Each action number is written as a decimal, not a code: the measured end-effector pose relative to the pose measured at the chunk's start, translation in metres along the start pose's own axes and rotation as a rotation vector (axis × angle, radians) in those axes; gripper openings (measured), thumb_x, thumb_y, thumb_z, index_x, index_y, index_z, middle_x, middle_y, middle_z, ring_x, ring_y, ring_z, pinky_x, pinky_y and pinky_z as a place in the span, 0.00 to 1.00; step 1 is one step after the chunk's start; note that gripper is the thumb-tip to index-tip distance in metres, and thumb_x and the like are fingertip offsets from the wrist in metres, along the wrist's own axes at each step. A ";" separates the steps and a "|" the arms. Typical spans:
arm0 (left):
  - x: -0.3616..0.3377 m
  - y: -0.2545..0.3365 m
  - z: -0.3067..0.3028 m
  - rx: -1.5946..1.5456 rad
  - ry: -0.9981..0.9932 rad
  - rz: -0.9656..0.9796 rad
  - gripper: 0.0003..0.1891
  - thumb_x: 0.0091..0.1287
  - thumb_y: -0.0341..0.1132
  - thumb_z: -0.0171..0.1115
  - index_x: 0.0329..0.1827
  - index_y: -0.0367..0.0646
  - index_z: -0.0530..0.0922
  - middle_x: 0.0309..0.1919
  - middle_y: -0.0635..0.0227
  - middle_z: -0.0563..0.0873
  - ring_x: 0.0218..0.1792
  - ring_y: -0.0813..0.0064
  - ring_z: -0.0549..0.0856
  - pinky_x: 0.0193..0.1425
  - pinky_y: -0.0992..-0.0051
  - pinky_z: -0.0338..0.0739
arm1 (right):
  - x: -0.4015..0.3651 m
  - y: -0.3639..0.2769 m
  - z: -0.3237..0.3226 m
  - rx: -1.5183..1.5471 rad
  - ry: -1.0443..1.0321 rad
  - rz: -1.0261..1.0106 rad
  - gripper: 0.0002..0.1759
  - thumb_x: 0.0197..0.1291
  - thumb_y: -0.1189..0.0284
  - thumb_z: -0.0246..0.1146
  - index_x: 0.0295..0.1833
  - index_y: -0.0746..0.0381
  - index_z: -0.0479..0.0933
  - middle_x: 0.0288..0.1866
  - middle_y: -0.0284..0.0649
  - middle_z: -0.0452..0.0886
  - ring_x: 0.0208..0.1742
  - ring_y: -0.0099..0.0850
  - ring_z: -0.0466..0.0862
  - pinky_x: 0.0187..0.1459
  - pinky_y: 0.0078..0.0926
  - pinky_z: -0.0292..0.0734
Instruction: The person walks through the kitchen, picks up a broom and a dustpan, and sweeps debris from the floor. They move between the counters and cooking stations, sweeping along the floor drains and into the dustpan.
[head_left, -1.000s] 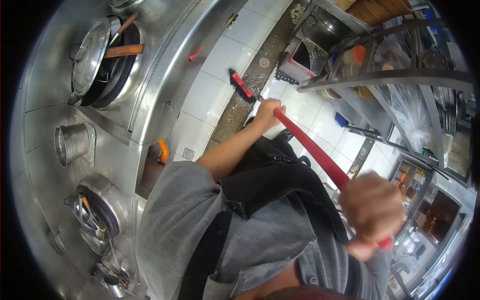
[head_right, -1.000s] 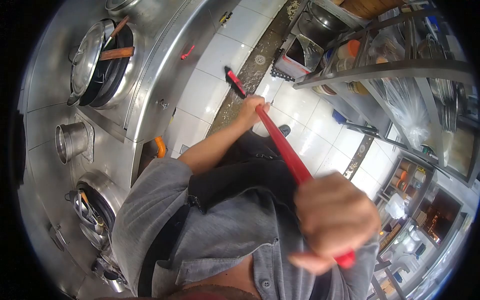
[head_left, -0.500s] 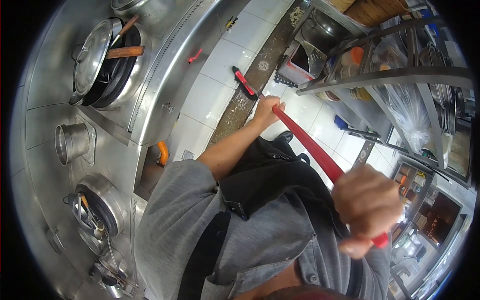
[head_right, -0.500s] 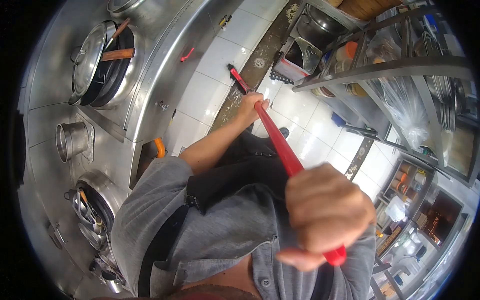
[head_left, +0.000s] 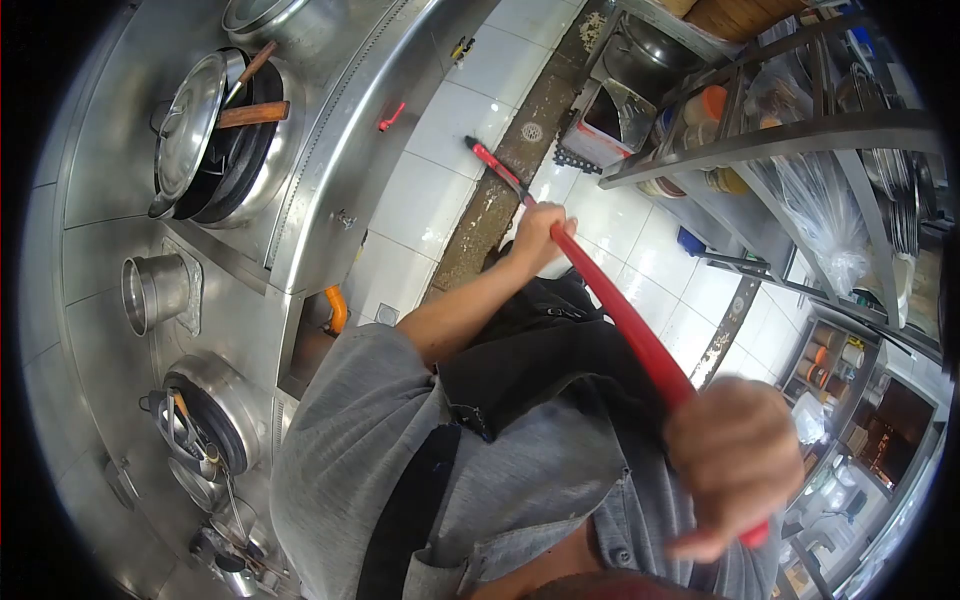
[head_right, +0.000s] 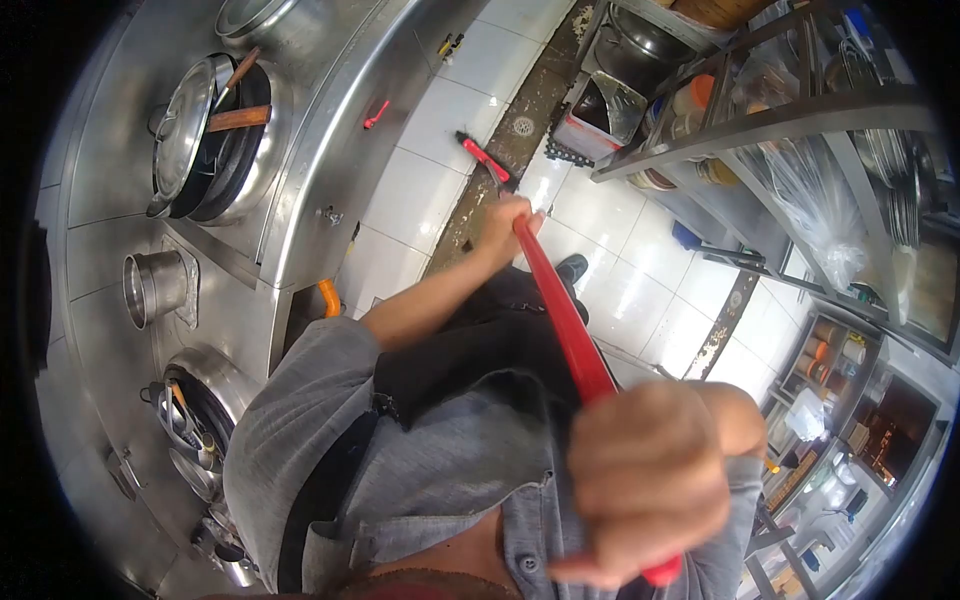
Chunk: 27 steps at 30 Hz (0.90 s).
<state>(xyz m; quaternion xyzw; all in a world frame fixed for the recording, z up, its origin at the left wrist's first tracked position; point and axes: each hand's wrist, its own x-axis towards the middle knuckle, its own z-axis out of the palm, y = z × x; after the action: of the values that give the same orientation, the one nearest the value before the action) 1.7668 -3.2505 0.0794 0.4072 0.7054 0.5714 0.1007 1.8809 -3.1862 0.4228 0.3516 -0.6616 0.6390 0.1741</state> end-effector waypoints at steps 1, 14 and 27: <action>-0.009 0.010 -0.001 -0.010 -0.010 0.049 0.16 0.53 0.29 0.64 0.14 0.41 0.64 0.15 0.57 0.72 0.22 0.54 0.74 0.29 0.61 0.65 | 0.000 -0.009 -0.003 0.063 -0.082 -0.005 0.24 0.56 0.74 0.66 0.13 0.56 0.61 0.12 0.26 0.59 0.10 0.21 0.63 0.12 0.20 0.51; 0.011 0.019 0.001 0.017 -0.013 0.087 0.15 0.54 0.29 0.65 0.17 0.41 0.66 0.18 0.57 0.74 0.25 0.53 0.74 0.32 0.59 0.66 | -0.002 -0.023 -0.004 -0.086 0.053 -0.013 0.23 0.58 0.77 0.61 0.13 0.55 0.60 0.10 0.28 0.60 0.07 0.22 0.62 0.10 0.20 0.55; 0.008 -0.014 0.005 0.036 0.053 -0.091 0.15 0.60 0.30 0.61 0.19 0.39 0.65 0.18 0.55 0.71 0.25 0.51 0.73 0.31 0.58 0.66 | -0.007 0.011 0.005 -0.056 0.071 0.067 0.26 0.53 0.74 0.66 0.13 0.55 0.57 0.11 0.28 0.57 0.09 0.24 0.61 0.12 0.23 0.51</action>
<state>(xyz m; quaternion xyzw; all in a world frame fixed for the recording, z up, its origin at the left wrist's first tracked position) 1.7584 -3.2416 0.0679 0.3613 0.7358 0.5640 0.1004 1.8789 -3.1897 0.4096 0.3012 -0.6840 0.6378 0.1859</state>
